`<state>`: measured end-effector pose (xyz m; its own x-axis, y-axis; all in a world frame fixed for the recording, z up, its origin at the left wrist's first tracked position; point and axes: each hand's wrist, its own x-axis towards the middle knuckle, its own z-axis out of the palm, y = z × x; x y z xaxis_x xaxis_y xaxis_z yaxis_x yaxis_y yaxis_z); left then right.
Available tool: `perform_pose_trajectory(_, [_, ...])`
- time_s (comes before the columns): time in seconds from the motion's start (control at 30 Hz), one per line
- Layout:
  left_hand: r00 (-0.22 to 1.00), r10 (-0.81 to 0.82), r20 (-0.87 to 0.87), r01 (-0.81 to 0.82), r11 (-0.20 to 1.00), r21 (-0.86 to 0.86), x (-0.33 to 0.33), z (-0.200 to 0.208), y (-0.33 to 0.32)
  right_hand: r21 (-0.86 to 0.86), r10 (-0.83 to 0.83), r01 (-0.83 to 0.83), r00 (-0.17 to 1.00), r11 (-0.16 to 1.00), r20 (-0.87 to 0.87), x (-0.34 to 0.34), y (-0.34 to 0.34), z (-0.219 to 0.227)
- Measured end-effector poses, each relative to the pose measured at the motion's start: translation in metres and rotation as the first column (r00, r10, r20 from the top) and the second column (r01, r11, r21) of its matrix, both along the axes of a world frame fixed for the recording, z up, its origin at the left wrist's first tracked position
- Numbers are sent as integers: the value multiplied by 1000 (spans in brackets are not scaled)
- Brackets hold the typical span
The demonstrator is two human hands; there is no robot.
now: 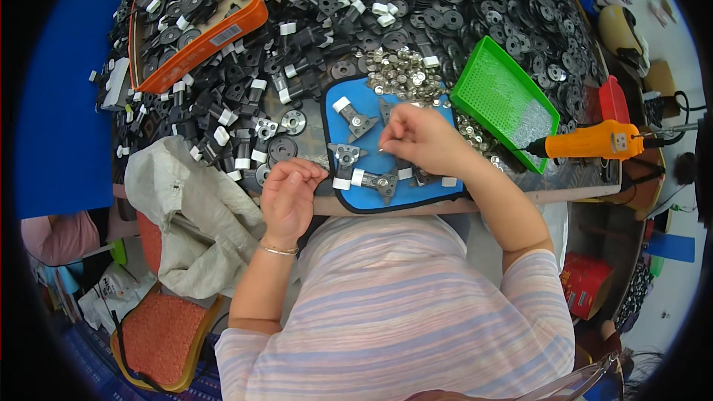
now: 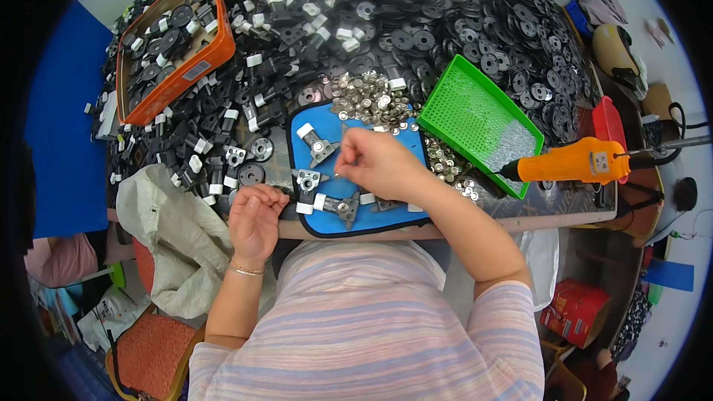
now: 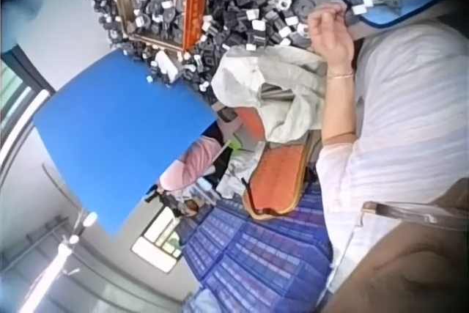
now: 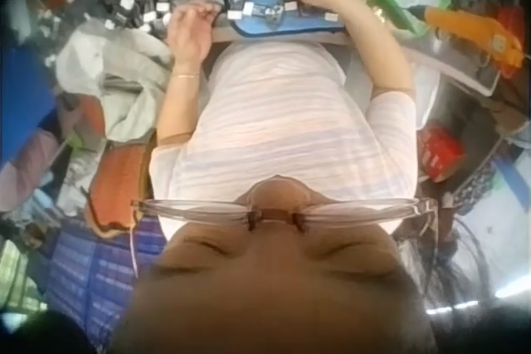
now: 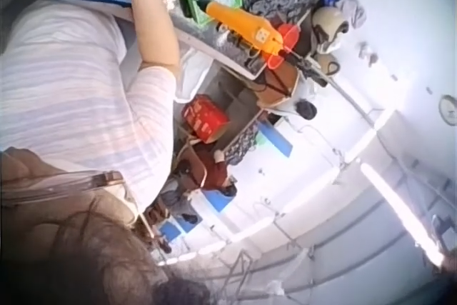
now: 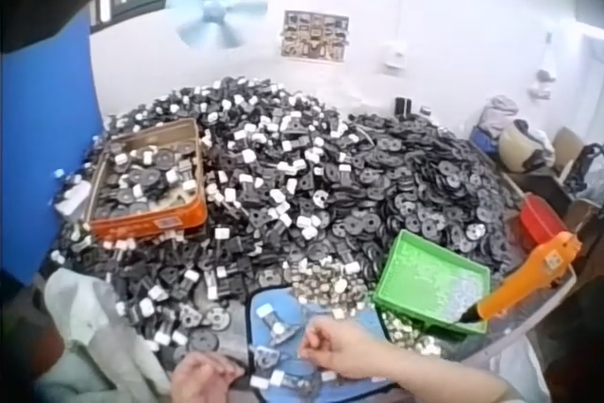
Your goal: Assembling small mechanical components by fitting metal plates onto plastic bases and securing them with screws using an electric screwdriver.
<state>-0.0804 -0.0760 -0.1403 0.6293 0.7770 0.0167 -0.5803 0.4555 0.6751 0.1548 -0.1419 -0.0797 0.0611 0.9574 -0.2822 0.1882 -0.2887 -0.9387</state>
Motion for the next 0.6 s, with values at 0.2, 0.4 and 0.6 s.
perform_pose_trajectory(0.2, [1000,-5,21,5,1000,13,1,-1,0,76,123,-155,940,985,317,-34,26,-1])
perform_pose_trajectory(0.4, [999,-17,47,16,1000,20,-1,-2,0,37,126,-172,835,984,535,-42,33,7])
perform_pose_trajectory(0.6, [1000,-26,8,26,1000,12,-2,0,0,95,130,-215,828,972,545,-44,28,7])
